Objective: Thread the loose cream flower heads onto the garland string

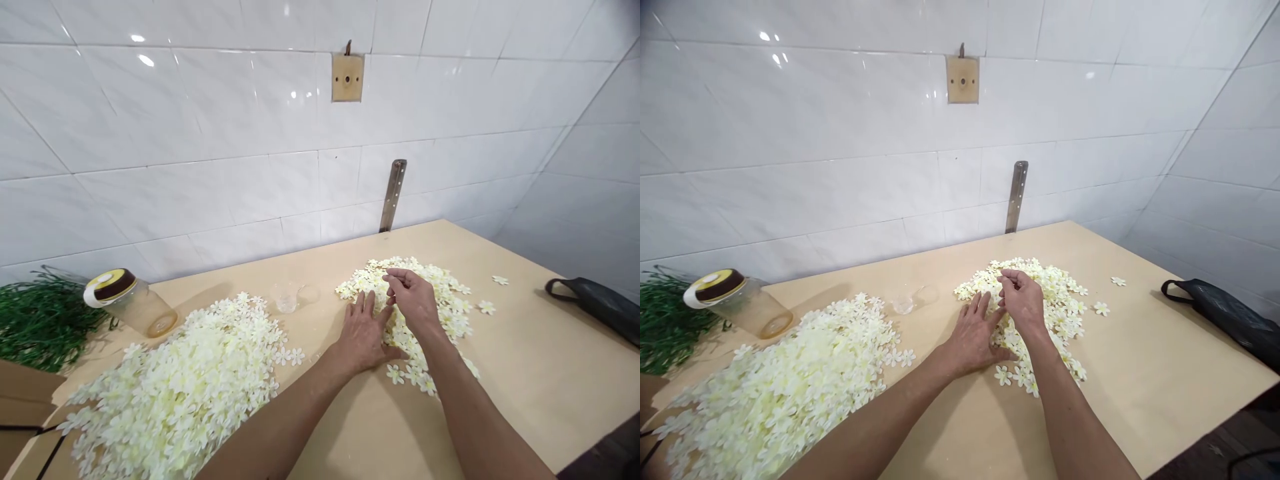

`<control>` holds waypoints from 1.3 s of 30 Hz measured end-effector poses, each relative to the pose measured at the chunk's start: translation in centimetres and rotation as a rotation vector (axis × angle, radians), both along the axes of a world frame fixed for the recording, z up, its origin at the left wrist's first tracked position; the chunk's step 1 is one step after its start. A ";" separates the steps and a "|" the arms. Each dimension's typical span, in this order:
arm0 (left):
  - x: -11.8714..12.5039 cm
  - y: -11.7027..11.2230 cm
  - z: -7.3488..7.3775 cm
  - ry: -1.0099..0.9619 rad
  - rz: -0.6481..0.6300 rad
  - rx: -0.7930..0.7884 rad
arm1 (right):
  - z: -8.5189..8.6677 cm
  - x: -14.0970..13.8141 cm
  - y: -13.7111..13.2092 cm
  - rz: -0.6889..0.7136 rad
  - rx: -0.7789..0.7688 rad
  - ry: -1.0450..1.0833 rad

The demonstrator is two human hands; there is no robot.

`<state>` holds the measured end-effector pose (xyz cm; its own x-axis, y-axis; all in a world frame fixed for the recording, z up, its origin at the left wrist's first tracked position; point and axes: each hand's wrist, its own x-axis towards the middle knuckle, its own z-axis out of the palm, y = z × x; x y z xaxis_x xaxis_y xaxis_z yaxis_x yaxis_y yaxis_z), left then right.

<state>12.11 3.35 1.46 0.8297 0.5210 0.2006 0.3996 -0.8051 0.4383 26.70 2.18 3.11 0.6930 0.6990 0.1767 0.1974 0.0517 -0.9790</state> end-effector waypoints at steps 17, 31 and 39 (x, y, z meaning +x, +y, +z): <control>-2.3 2.4 -1.3 -0.505 0.278 -0.330 | 0.4 -1.3 -0.4 -0.004 -0.106 -0.179; -4.1 3.2 -1.2 -0.742 0.456 -0.922 | 3.3 -3.6 -2.2 0.386 -0.540 -0.886; -4.1 3.0 -0.8 -0.761 0.295 -0.877 | 1.5 -6.3 -4.8 0.647 -0.656 -1.018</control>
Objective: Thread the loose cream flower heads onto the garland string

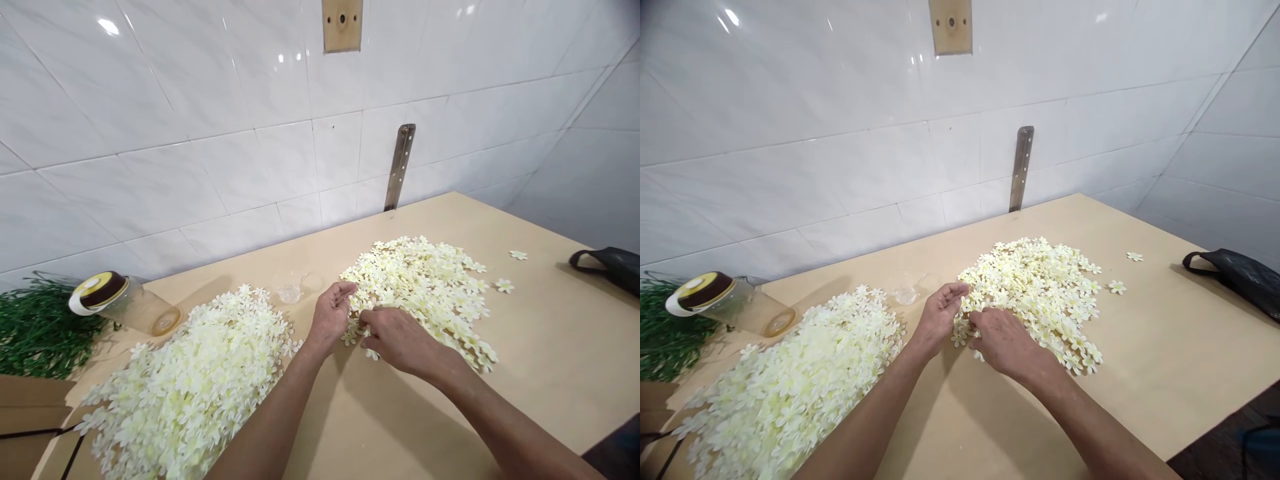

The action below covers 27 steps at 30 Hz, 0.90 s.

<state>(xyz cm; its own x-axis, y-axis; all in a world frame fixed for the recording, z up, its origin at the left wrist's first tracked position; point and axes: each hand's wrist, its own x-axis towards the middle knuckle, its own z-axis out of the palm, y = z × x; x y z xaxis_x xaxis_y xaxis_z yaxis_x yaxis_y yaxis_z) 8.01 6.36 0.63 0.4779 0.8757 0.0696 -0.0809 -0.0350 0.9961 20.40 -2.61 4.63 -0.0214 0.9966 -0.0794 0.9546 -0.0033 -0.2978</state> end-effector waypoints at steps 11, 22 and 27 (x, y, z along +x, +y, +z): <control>-1.1 -1.1 0.7 0.141 0.045 0.089 | -2.3 1.9 -1.1 -0.133 0.145 0.076; -3.3 -2.4 0.0 0.198 0.137 0.059 | -1.9 1.2 -1.2 -0.044 0.198 0.158; -4.0 -2.0 -0.3 0.295 0.244 0.135 | -1.4 1.7 -1.2 -0.046 0.206 0.124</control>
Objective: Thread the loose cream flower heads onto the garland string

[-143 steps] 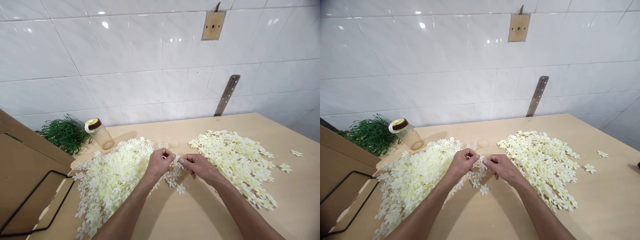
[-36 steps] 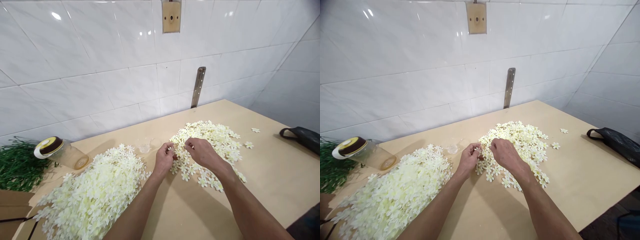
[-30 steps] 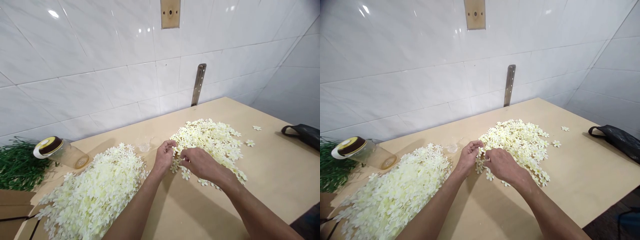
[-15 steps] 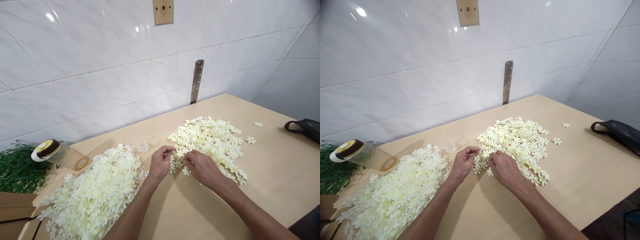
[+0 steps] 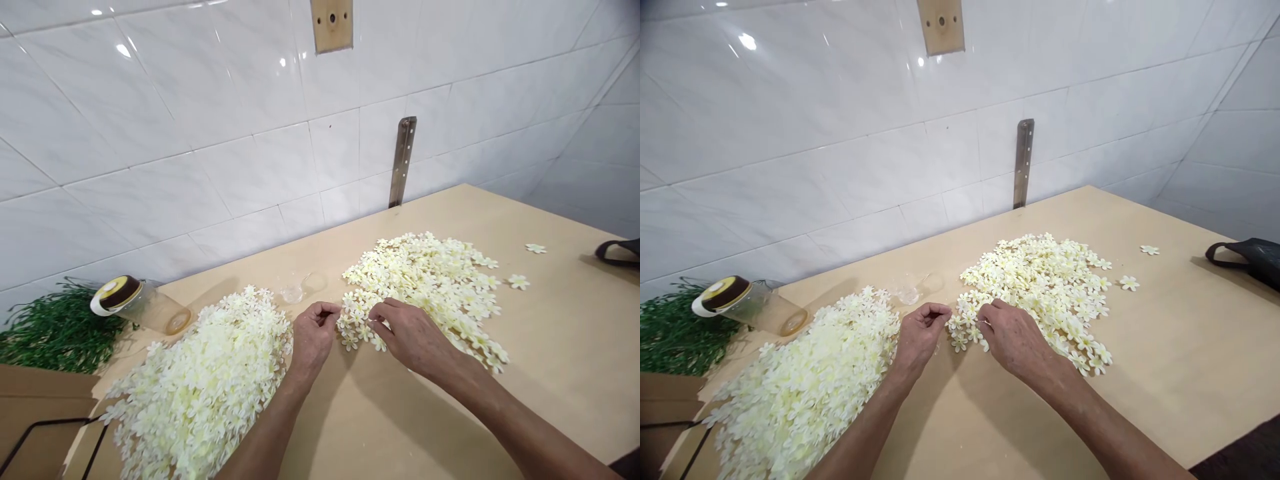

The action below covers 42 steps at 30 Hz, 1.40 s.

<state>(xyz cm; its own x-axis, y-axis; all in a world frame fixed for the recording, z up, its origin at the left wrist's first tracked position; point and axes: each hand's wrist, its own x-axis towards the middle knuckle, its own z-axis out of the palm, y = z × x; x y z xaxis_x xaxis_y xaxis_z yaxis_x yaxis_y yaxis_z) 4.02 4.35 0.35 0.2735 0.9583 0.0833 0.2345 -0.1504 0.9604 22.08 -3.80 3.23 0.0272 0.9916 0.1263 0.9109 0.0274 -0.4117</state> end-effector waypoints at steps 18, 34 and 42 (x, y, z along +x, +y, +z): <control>-0.3 -2.0 -0.6 0.380 -0.133 0.350 | 0.0 -2.1 7.2 0.011 -0.126 -0.142; -0.8 -1.6 -1.5 0.114 0.011 0.001 | 0.7 0.1 6.1 0.056 -0.211 1.137; -1.1 -2.1 -1.0 -0.165 0.087 -0.134 | 1.8 -0.8 6.5 0.048 -0.165 1.100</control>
<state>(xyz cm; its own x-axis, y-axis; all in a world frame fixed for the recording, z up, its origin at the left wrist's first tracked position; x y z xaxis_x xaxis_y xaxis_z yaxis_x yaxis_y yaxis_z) 2.91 2.21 -0.65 0.1827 0.9831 -0.0099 0.0794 -0.0047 0.9968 21.23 2.66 5.01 0.0049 0.9971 -0.0764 0.0468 -0.0765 -0.9960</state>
